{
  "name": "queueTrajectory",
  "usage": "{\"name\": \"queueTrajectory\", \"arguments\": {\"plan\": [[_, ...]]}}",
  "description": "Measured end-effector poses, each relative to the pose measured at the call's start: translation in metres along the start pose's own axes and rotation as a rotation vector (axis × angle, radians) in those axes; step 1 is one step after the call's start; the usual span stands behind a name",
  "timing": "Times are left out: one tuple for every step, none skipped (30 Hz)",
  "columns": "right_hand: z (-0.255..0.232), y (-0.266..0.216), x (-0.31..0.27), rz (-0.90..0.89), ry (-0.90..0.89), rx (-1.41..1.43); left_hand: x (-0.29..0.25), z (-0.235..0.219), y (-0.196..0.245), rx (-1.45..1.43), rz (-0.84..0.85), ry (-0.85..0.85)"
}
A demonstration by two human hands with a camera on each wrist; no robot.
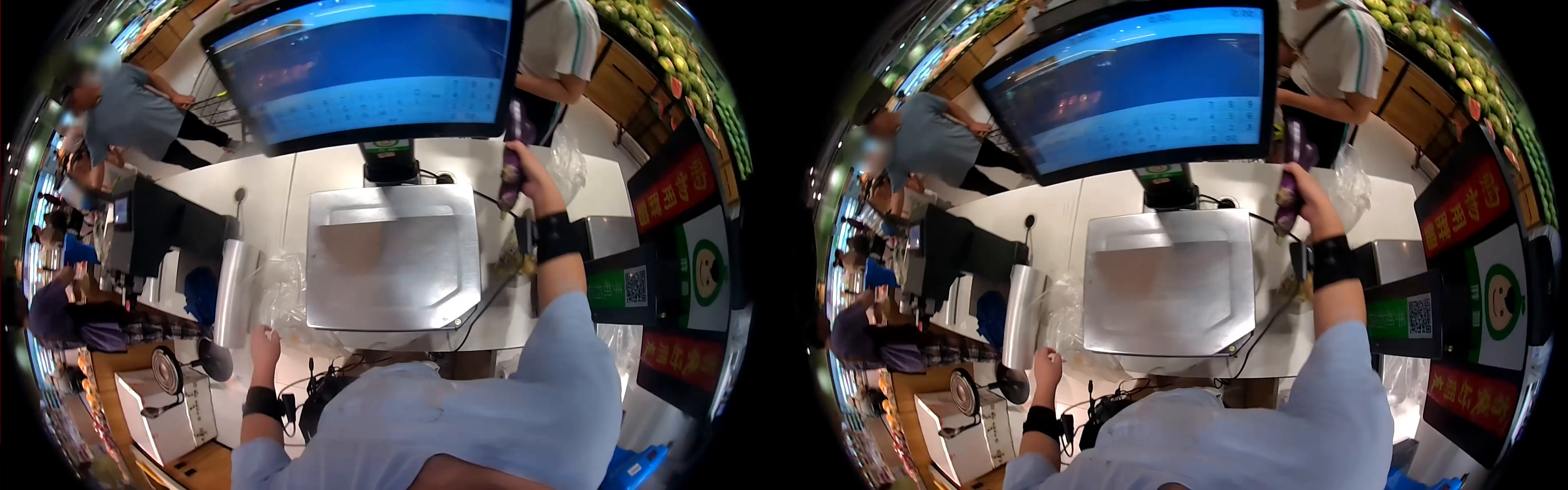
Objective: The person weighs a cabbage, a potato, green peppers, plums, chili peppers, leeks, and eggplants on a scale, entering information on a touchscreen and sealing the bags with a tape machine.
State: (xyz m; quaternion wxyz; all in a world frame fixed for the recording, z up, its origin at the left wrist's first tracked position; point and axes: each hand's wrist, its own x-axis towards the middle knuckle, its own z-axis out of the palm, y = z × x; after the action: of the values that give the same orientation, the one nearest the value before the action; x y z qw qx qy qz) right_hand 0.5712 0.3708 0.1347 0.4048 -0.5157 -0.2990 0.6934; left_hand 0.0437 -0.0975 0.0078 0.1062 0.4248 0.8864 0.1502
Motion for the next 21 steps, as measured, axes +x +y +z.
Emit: {"name": "queueTrajectory", "arguments": {"plan": [[-0.006,0.0,-0.019,-0.001,-0.003,0.028,0.007,0.003,-0.001,0.002,0.012,-0.006],[-0.014,0.002,-0.038,-0.004,-0.002,0.059,0.013,0.007,0.0,-0.004,0.003,0.006],[-0.017,0.008,-0.059,-0.016,0.027,0.064,0.021,0.01,0.001,0.01,0.026,-0.032],[-0.017,0.015,-0.082,-0.025,0.061,0.071,0.029,0.011,0.002,0.026,0.052,-0.074],[-0.008,0.022,-0.11,-0.081,0.085,0.031,0.037,0.013,0.004,0.01,0.052,-0.092],[0.0,0.028,-0.137,-0.13,0.114,-0.01,0.043,0.014,0.007,-0.004,0.05,-0.119],[-0.002,0.037,-0.158,-0.163,0.128,-0.155,0.047,0.014,0.01,-0.008,0.062,-0.11],[0.006,0.048,-0.18,-0.254,0.157,-0.242,0.051,0.014,0.013,-0.015,0.072,-0.105],[0.013,0.058,-0.197,-0.31,0.157,-0.388,0.056,0.014,0.012,-0.024,0.094,-0.124],[0.017,0.065,-0.21,-0.366,0.153,-0.539,0.059,0.015,0.012,-0.037,0.115,-0.142],[0.012,0.08,-0.205,-0.552,0.168,-0.825,0.061,0.018,0.011,-0.045,0.112,-0.155],[0.041,0.074,-0.228,-0.721,0.184,-1.026,0.062,0.019,0.01,-0.052,0.12,-0.161],[0.066,0.069,-0.243,-0.803,0.129,-1.136,0.063,0.02,0.009,-0.059,0.128,-0.162],[0.087,0.066,-0.248,-0.886,0.07,-1.242,0.064,0.021,0.008,-0.063,0.127,-0.165],[0.103,0.068,-0.245,-0.938,-0.01,-1.318,0.064,0.021,0.007,-0.08,0.139,-0.183],[0.118,0.07,-0.239,-0.993,-0.093,-1.392,0.064,0.021,0.004,-0.097,0.151,-0.197],[0.133,0.072,-0.237,-0.976,-0.171,-1.49,0.061,0.021,0.001,-0.099,0.151,-0.194],[0.145,0.078,-0.232,-0.95,-0.257,-1.494,0.059,0.021,-0.001,-0.112,0.17,-0.153],[0.155,0.083,-0.227,-0.961,-0.309,-1.576,0.059,0.021,-0.003,-0.126,0.188,-0.11],[0.163,0.089,-0.222,-0.971,-0.363,-1.659,0.058,0.019,-0.006,-0.13,0.186,-0.104],[0.167,0.093,-0.216,-0.978,-0.367,-1.663,0.055,0.019,-0.01,-0.123,0.175,-0.103]]}}
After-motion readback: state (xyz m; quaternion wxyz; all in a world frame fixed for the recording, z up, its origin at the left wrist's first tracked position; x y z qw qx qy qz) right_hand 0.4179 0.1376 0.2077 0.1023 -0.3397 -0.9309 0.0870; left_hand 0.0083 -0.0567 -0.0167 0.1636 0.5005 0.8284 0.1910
